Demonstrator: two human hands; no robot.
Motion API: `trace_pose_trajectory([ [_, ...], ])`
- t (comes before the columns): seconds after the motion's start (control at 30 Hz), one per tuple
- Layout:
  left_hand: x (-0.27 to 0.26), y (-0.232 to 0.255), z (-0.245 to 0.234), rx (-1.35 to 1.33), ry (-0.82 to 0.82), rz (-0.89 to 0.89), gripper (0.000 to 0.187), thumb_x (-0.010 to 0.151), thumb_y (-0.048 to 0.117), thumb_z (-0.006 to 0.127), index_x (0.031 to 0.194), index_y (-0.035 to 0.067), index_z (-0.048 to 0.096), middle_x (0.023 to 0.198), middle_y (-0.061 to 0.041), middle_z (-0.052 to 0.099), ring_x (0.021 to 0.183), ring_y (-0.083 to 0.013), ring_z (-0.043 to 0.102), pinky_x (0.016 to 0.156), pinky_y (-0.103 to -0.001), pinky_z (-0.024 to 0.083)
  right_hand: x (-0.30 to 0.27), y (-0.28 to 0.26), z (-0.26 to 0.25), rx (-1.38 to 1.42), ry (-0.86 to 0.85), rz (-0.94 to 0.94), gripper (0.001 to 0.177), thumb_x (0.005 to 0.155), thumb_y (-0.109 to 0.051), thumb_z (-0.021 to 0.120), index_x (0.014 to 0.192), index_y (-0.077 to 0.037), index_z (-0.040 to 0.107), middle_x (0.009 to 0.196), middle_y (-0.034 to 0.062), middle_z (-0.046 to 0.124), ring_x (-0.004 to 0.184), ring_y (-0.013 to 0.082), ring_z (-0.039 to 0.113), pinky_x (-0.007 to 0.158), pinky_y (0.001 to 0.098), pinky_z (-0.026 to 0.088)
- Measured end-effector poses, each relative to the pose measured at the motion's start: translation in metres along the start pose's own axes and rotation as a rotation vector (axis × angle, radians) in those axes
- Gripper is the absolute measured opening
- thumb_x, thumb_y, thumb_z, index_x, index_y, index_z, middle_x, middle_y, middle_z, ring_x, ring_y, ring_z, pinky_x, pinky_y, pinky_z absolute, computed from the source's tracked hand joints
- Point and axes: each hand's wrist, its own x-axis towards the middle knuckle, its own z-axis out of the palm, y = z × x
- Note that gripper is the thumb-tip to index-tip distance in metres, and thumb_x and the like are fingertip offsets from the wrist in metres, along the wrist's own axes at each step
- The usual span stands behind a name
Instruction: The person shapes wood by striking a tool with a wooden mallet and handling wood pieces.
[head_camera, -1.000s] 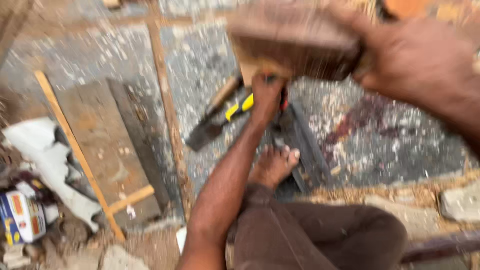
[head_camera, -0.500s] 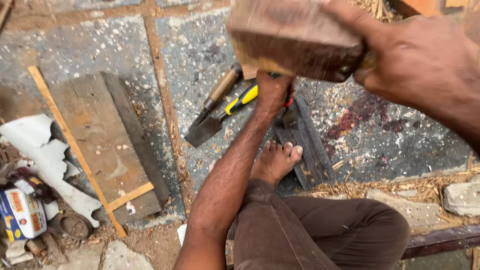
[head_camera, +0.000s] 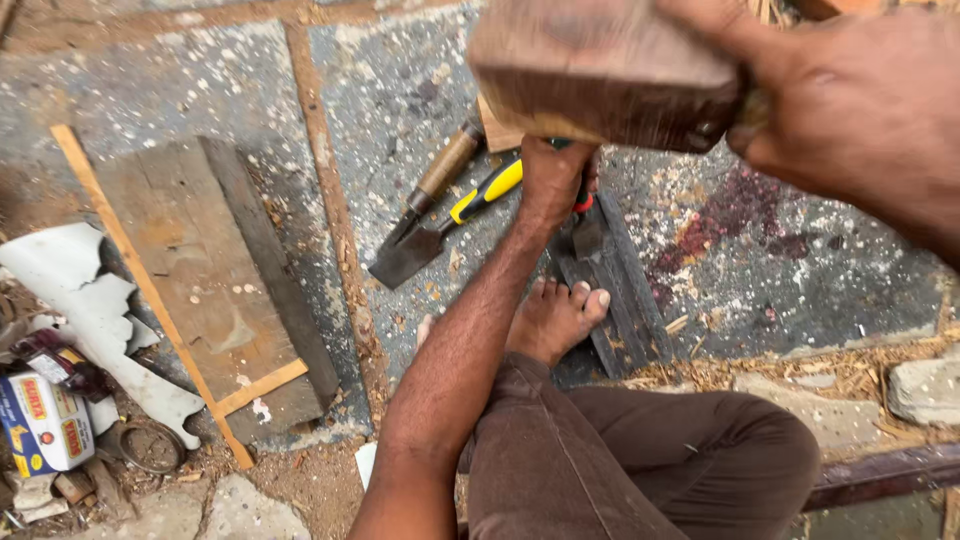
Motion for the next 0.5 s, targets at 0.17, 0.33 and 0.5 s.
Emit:
trace_pose_trajectory([
  [0.17, -0.001, 0.017, 0.002, -0.013, -0.049, -0.022, 0.026, 0.092, 0.019, 0.077, 0.076, 0.006, 0.061, 0.058, -0.002, 0.057, 0.044, -0.0106, 0.054, 0.040, -0.028, 0.044, -0.008, 0.019, -0.001, 0.079, 0.105, 0.104, 0.071, 0.101, -0.026, 0.065, 0.164, -0.030, 0.032, 0.072, 0.0147, 0.069, 0.048, 0.0192, 0.062, 0.041, 0.0330, 0.050],
  [0.33, 0.000, 0.005, 0.001, 0.037, -0.038, -0.014, 0.020, 0.088, 0.014, 0.071, 0.073, 0.005, 0.063, 0.056, -0.003, 0.060, 0.041, -0.0122, 0.055, 0.037, -0.029, 0.042, -0.001, 0.004, -0.001, -0.144, -0.193, 0.191, 0.078, 0.101, -0.028, 0.065, 0.168, -0.033, 0.025, 0.069, 0.0124, 0.069, 0.043, 0.0171, 0.060, 0.038, 0.0307, 0.050],
  [0.5, -0.005, -0.002, -0.003, -0.047, -0.033, -0.033, 0.018, 0.088, 0.010, 0.072, 0.074, 0.003, 0.063, 0.057, -0.003, 0.058, 0.043, -0.0122, 0.053, 0.039, -0.030, 0.043, -0.013, 0.005, 0.005, -0.075, -0.068, 0.087, 0.088, 0.095, -0.030, 0.071, 0.171, -0.030, 0.025, 0.074, 0.0144, 0.071, 0.045, 0.0194, 0.062, 0.040, 0.0308, 0.050],
])
